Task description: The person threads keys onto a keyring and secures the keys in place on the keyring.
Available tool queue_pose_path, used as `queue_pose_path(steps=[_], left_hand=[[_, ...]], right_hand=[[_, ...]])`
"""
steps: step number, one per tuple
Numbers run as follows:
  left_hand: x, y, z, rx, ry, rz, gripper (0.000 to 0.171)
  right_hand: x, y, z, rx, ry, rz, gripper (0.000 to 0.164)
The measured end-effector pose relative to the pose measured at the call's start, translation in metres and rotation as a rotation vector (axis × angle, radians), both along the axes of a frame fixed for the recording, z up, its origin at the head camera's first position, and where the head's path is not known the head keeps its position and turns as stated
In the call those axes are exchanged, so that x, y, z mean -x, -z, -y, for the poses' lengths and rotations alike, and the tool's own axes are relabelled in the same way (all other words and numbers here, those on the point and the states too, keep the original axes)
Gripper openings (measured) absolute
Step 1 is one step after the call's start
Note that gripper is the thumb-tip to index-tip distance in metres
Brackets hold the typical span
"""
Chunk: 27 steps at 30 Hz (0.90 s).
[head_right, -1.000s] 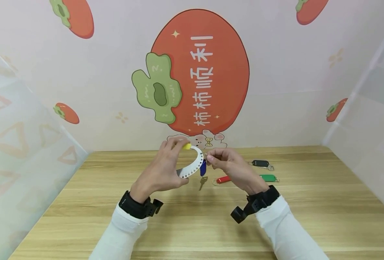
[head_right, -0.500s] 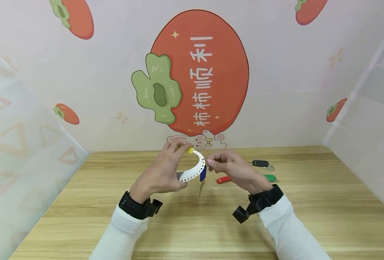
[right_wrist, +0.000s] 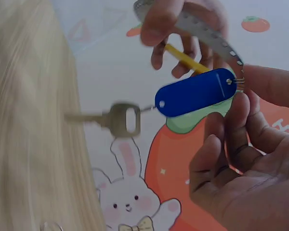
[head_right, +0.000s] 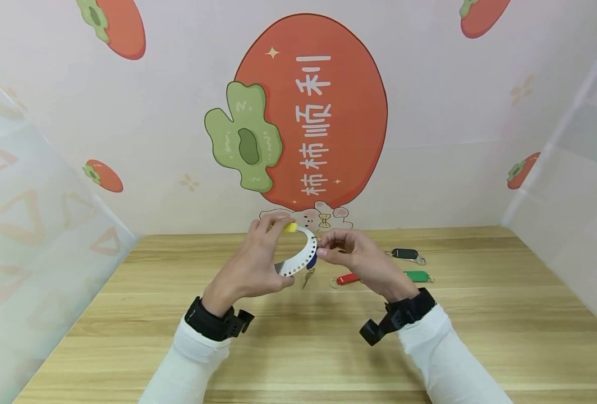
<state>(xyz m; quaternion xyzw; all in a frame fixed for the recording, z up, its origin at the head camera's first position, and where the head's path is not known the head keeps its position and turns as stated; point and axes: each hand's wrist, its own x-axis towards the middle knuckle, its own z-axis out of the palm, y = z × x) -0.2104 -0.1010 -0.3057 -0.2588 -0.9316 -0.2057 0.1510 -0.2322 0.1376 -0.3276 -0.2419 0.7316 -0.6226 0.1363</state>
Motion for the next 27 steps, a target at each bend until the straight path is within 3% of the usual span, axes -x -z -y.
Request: queue_pose_path(steps=[7,16,21,27], left_hand=[[0.0,-0.002,0.001,-0.014,0.012,0.034,0.095],[0.0,0.0,0.001,-0.011,0.004,0.032,0.093],[0.0,0.001,0.0,0.004,-0.004,0.025,0.094],[0.0,0.002,-0.003,0.006,-0.032,0.0,0.094]], right_hand=[[-0.001,0.0,0.002,-0.037,0.08,-0.136,0.022],[-0.008,0.003,0.02,-0.161,0.369,-0.485,0.013],[-0.01,0.005,0.023,-0.157,0.464,-0.545,0.014],[-0.012,0.006,0.027,-0.102,0.568,-0.522,0.015]])
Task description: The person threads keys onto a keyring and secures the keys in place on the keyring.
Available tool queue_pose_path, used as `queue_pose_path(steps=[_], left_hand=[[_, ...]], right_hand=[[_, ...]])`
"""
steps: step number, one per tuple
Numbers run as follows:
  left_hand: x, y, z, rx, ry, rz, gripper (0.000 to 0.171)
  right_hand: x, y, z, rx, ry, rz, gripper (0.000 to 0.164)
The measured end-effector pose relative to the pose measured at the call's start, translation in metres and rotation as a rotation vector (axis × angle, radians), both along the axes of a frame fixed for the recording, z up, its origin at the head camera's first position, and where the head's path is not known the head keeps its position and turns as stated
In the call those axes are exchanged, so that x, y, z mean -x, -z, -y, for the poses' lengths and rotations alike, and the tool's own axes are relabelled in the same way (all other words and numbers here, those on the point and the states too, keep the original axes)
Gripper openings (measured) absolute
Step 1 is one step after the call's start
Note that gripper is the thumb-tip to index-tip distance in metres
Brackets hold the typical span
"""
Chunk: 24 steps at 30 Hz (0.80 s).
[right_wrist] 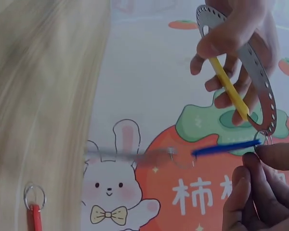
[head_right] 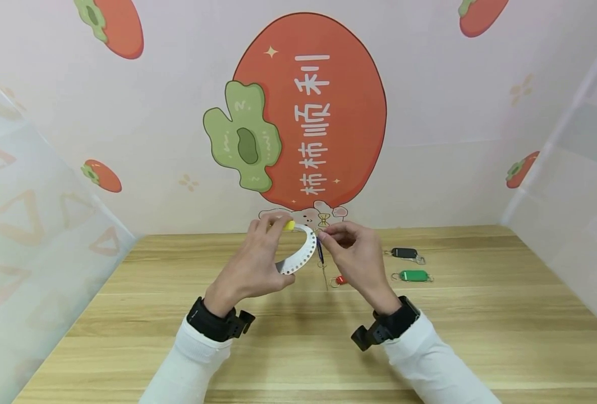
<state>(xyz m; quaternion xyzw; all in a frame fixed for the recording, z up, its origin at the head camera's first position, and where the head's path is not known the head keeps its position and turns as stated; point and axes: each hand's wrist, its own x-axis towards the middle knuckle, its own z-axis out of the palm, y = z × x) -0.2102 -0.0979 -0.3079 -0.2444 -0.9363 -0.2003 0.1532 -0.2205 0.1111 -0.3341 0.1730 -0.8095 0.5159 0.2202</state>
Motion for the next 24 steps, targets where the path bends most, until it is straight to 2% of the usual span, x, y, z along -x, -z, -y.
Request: queue_pose_path(steps=[7,11,15,20,24], left_hand=[[-0.0003,0.0019,-0.0044,-0.001,-0.022,0.002,0.096],[-0.0006,0.0032,-0.0058,0.006,-0.02,-0.001,0.096],[-0.0014,0.0033,-0.0065,0.025,-0.025,-0.002,0.098],[-0.0016,0.0029,-0.0068,0.068,-0.038,-0.013,0.1],[-0.0013,0.0038,-0.0072,0.09,-0.037,-0.041,0.101]], right_hand=[[0.0003,0.0032,0.002,0.104,-0.006,-0.029,0.013],[0.0008,0.0044,0.0021,0.103,-0.006,-0.09,0.011],[0.0016,0.0053,0.0011,0.034,0.011,-0.182,0.009],[0.0022,0.0035,-0.0017,-0.122,0.018,-0.323,0.011],[0.0028,0.002,-0.004,-0.205,0.016,-0.389,0.013]])
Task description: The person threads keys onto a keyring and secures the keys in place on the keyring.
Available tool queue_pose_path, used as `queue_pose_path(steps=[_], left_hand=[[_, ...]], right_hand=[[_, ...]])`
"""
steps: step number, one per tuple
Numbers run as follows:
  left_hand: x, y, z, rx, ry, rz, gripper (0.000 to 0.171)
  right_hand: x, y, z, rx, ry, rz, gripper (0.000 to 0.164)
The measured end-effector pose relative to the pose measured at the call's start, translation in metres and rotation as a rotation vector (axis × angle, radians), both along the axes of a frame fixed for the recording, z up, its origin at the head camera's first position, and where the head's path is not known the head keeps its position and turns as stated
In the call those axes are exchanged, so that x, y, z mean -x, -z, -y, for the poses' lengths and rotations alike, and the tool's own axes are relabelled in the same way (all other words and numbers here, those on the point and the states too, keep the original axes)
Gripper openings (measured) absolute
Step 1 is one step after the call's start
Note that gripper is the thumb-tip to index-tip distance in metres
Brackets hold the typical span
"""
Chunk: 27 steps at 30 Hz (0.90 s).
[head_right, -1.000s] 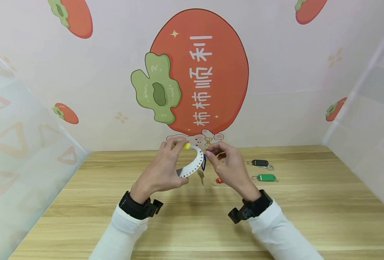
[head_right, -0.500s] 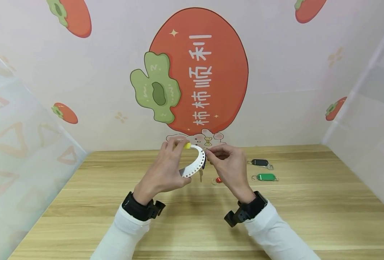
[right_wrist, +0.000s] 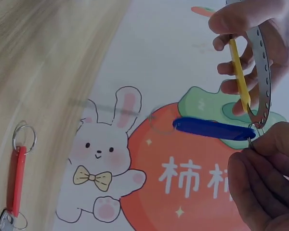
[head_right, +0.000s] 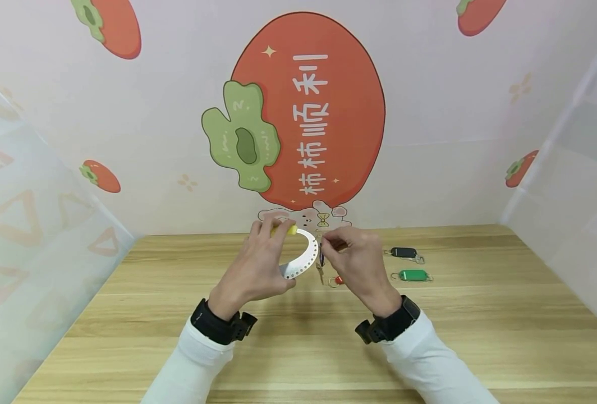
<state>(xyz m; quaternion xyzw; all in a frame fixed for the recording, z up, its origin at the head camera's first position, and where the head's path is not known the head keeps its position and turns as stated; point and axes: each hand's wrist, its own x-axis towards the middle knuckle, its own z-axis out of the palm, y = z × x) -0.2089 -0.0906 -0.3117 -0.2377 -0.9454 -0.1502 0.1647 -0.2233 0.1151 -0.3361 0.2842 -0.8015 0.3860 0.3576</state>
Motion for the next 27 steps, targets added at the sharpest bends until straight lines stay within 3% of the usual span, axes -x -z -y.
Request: queue_pose_path(steps=[10,19,27], left_hand=[[0.0006,0.0027,-0.0023,0.026,0.012,-0.1,0.101],[0.0,0.0037,-0.0036,0.039,0.011,-0.101,0.1],[0.0002,0.0041,-0.0055,0.022,0.017,-0.132,0.099]], right_hand=[[-0.0006,-0.0035,-0.0032,0.009,-0.012,0.036,0.01],[-0.0048,-0.0071,-0.0034,-0.102,0.004,-0.014,0.014],[-0.0066,-0.0092,-0.0017,-0.107,0.004,0.009,0.012]])
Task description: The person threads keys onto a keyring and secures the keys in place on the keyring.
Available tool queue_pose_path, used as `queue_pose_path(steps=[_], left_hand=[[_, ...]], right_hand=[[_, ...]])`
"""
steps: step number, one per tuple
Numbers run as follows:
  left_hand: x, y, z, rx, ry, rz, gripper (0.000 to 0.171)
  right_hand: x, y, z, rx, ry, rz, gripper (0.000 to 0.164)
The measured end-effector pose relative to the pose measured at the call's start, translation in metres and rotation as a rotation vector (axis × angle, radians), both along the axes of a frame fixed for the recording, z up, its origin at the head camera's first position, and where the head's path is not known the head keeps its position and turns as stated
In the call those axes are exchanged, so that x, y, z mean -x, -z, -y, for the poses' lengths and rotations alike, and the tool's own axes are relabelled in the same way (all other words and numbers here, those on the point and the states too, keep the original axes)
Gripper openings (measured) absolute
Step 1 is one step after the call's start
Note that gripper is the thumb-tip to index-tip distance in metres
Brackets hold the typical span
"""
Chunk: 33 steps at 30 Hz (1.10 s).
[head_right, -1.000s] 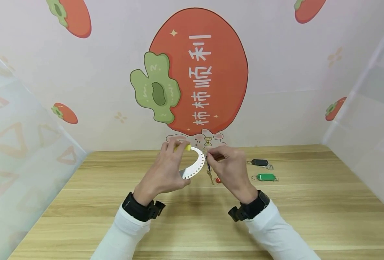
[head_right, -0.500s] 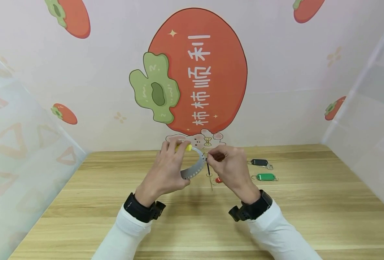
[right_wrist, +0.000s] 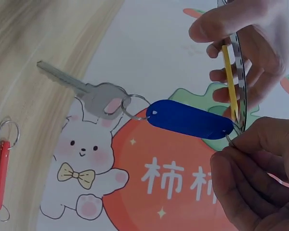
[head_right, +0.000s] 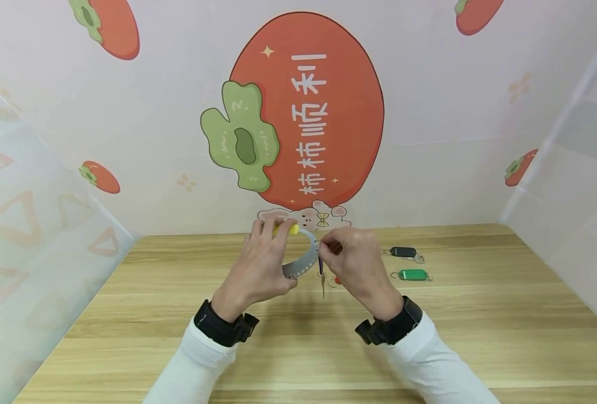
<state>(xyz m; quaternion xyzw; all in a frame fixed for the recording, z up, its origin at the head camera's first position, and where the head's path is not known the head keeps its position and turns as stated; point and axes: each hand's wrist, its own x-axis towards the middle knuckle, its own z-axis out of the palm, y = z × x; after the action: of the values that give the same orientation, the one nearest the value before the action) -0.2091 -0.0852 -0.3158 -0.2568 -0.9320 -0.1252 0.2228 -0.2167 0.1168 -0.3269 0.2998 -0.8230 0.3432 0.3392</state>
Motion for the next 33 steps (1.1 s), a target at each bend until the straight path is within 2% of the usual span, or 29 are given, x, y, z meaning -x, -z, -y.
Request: queue_pose_path(steps=[9,12,20,24,28,33], left_hand=[[0.0008,-0.0026,0.0027,-0.032,-0.008,0.044,0.098],[0.001,-0.0034,0.0037,-0.057,-0.017,0.069,0.098],[0.0005,-0.0054,0.0058,-0.129,-0.048,0.127,0.096],[-0.0003,-0.0054,0.0053,-0.16,-0.055,0.13,0.094],[-0.0007,-0.0058,0.0038,-0.179,-0.045,0.126,0.095],[-0.0008,-0.006,0.0025,-0.177,-0.021,0.113,0.097]], right_hand=[[-0.0003,-0.0004,0.0007,-0.016,0.001,-0.035,0.017],[0.0013,0.0001,0.0004,0.01,-0.011,-0.013,0.018],[0.0063,0.0026,-0.0005,0.208,-0.052,0.275,0.016],[0.0057,0.0051,0.0017,0.302,-0.071,0.348,0.017],[0.0055,0.0076,0.0043,0.409,-0.094,0.335,0.017],[0.0052,0.009,0.0051,0.422,-0.079,0.24,0.012]])
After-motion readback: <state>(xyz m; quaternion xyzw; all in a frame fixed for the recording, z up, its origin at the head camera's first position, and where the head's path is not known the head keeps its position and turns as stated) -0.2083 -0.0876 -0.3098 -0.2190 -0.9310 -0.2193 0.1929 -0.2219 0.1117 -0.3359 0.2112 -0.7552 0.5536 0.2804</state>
